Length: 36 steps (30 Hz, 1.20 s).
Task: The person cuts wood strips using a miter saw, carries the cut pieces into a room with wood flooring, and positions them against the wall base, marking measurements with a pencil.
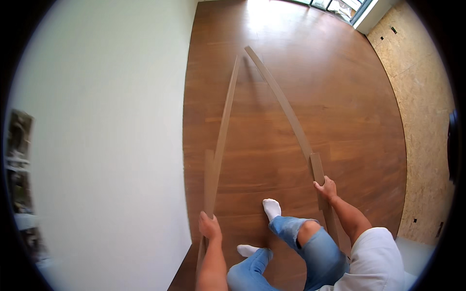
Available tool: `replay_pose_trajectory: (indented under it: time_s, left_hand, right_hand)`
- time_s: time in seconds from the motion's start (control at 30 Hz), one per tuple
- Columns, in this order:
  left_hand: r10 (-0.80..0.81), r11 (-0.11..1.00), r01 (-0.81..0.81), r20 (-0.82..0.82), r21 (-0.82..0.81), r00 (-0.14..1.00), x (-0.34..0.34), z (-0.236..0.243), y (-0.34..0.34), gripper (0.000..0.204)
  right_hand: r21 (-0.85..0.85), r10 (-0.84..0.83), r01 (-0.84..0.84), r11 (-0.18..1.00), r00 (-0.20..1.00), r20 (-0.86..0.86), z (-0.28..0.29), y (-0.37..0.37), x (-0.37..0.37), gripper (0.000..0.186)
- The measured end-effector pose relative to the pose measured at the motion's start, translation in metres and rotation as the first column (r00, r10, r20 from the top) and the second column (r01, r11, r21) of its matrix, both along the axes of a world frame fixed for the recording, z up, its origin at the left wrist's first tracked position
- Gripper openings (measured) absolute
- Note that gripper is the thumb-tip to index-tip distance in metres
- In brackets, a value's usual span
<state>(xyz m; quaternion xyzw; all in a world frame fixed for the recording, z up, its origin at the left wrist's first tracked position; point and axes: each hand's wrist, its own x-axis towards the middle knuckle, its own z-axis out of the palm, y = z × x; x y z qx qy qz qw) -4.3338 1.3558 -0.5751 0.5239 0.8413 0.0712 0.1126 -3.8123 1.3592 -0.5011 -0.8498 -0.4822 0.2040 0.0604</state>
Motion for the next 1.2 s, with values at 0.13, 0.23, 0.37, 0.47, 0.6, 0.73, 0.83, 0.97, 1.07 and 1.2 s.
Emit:
replay_pose_trajectory:
  time_s: [0.13,0.23,0.37,0.47,0.6,0.73,0.83,0.97,1.07,1.2]
  left_hand:
    - [0.079,0.997,-0.079,0.089,-0.005,0.993,0.004,-0.088,0.036,0.033]
    - [0.057,0.994,-0.075,0.215,0.077,0.975,0.008,-0.137,0.059,0.035]
    - [0.058,0.996,-0.076,0.350,0.038,0.935,0.019,-0.169,0.083,0.043]
    - [0.018,0.996,-0.052,0.433,0.066,0.901,0.029,-0.191,0.115,0.048]
    - [-0.012,0.995,-0.037,0.489,0.091,0.872,0.048,-0.203,0.129,0.049]
    - [-0.027,0.998,-0.012,0.549,0.068,0.835,0.046,-0.202,0.121,0.049]
    - [-0.068,0.996,0.027,0.577,0.080,0.814,0.040,-0.199,0.111,0.049]
    - [-0.129,0.991,0.101,0.528,0.082,0.839,0.034,-0.202,0.101,0.049]
    - [-0.210,0.977,0.175,0.439,0.120,0.874,0.029,-0.195,0.089,0.050]
    - [-0.239,0.971,0.206,0.457,0.120,0.857,0.008,-0.187,0.079,0.051]
  right_hand:
    - [0.034,0.018,-0.018,0.999,1.000,-0.012,-0.089,0.003,0.002,0.045]
    - [0.099,0.020,-0.021,0.995,1.000,0.003,-0.149,0.005,-0.002,0.044]
    - [0.121,0.021,-0.013,0.993,0.998,-0.067,-0.202,0.006,-0.002,0.046]
    - [0.170,0.035,-0.026,0.985,0.998,-0.046,-0.240,0.015,0.004,0.050]
    - [0.058,0.105,-0.112,0.992,0.987,0.120,-0.257,0.013,0.007,0.057]
    - [-0.080,0.135,-0.117,0.990,0.951,0.279,-0.252,0.018,-0.007,0.061]
    - [-0.123,0.149,-0.112,0.986,0.924,0.351,-0.235,0.016,-0.006,0.058]
    - [-0.095,0.111,-0.081,0.992,0.920,0.376,-0.238,-0.009,0.005,0.059]
    - [-0.176,0.137,-0.079,0.981,0.928,0.347,-0.232,-0.050,0.001,0.067]
    - [-0.242,0.062,0.002,0.970,0.964,0.257,-0.229,-0.106,-0.020,0.071]
